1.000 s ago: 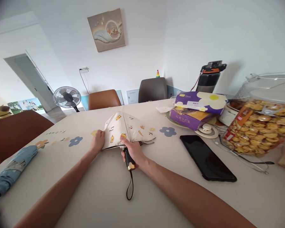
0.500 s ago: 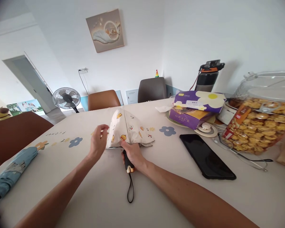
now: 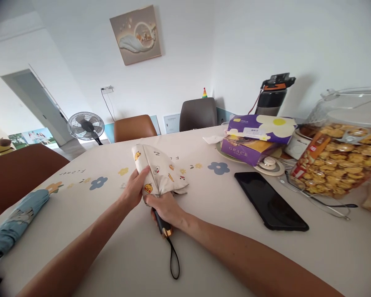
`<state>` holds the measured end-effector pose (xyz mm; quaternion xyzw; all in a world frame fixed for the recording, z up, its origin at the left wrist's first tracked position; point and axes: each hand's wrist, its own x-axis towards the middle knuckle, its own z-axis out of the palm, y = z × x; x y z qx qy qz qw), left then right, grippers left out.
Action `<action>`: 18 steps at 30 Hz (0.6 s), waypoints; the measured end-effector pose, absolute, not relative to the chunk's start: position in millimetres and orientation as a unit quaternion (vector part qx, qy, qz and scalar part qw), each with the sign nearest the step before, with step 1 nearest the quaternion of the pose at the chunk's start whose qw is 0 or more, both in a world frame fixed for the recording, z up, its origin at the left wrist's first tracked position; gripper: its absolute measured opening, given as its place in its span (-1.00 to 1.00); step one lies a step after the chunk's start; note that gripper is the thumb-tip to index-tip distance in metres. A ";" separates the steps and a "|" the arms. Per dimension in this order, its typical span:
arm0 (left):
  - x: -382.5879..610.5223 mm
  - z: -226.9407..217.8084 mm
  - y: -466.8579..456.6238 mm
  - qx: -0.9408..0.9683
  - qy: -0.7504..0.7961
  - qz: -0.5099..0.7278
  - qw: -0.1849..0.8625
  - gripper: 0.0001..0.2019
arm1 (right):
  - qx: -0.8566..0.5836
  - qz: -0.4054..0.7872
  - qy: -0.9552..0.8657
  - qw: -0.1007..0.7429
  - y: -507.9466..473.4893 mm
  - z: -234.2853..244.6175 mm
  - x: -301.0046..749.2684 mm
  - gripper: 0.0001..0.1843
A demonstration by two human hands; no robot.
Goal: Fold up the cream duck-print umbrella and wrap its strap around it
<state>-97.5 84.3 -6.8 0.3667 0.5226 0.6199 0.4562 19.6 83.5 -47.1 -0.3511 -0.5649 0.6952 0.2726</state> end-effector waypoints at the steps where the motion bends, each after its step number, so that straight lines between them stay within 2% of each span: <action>1: -100.5 -6.8 84.7 0.348 0.506 0.624 0.482 -0.58 | -0.352 0.695 -0.568 0.264 82.2 -45.8 19.8 -0.83; 7: -115.7 -13.8 90.8 0.274 0.437 0.631 0.579 -0.51 | -0.331 0.695 -0.591 0.242 76.7 -38.0 20.9 -0.82; 18: -119.0 -16.8 95.9 0.258 0.458 0.632 0.569 -0.48 | -0.317 0.779 -0.470 0.267 79.2 -39.8 14.0 -0.63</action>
